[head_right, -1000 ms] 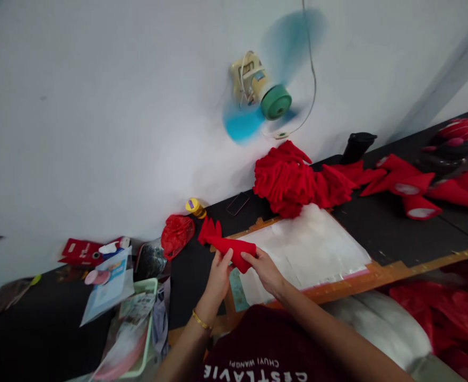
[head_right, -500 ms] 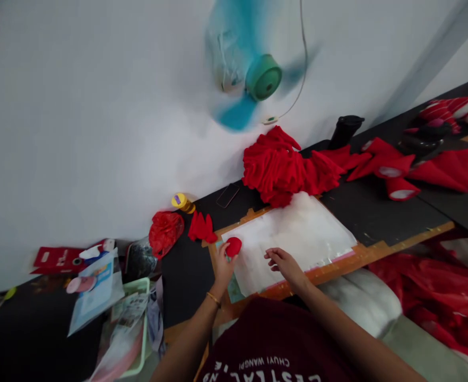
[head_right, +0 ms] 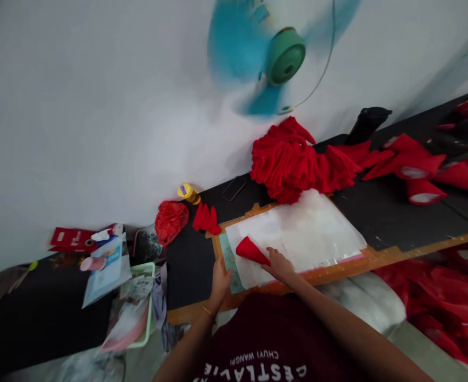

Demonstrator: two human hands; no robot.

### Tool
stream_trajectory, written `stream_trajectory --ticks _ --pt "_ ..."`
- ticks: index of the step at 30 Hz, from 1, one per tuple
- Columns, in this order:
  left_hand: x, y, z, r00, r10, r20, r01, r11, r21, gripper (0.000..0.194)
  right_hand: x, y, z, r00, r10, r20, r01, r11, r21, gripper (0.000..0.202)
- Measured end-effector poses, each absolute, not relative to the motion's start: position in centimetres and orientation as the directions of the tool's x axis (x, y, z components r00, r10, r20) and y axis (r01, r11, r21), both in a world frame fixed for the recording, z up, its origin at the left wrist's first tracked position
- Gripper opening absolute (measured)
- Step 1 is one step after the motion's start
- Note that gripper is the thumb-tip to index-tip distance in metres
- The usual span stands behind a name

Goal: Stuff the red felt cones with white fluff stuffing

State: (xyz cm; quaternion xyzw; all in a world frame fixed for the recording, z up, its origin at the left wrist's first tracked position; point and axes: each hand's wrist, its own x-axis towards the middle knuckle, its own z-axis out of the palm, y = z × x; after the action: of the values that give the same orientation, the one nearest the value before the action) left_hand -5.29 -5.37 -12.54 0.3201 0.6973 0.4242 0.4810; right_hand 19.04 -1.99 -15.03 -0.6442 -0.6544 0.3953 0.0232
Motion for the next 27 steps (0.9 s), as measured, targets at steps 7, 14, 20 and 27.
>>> stream_trajectory --ticks 7,14,20,27 --pt "-3.3 -8.3 -13.5 -0.291 0.873 -0.391 0.15 0.445 0.883 0.051 17.4 -1.4 -14.8 -0.216 0.853 -0.475 0.899 -0.016 -0.437 0.024" --pt "-4.7 -8.5 -14.3 -0.332 0.852 -0.405 0.167 0.476 0.864 0.052 19.0 2.5 -9.8 -0.228 0.919 -0.32 0.901 0.075 -0.426 0.036" --pt "-6.0 -8.7 -15.7 -0.214 0.882 -0.421 0.495 0.469 0.732 0.058 18.4 5.9 -7.8 -0.336 0.89 -0.308 0.812 0.108 -0.573 0.031" --pt "-6.3 -7.9 -15.4 -0.172 0.914 -0.367 0.562 0.397 0.725 0.053 16.5 5.0 -9.1 -0.507 0.832 -0.226 0.708 0.252 -0.66 0.042"
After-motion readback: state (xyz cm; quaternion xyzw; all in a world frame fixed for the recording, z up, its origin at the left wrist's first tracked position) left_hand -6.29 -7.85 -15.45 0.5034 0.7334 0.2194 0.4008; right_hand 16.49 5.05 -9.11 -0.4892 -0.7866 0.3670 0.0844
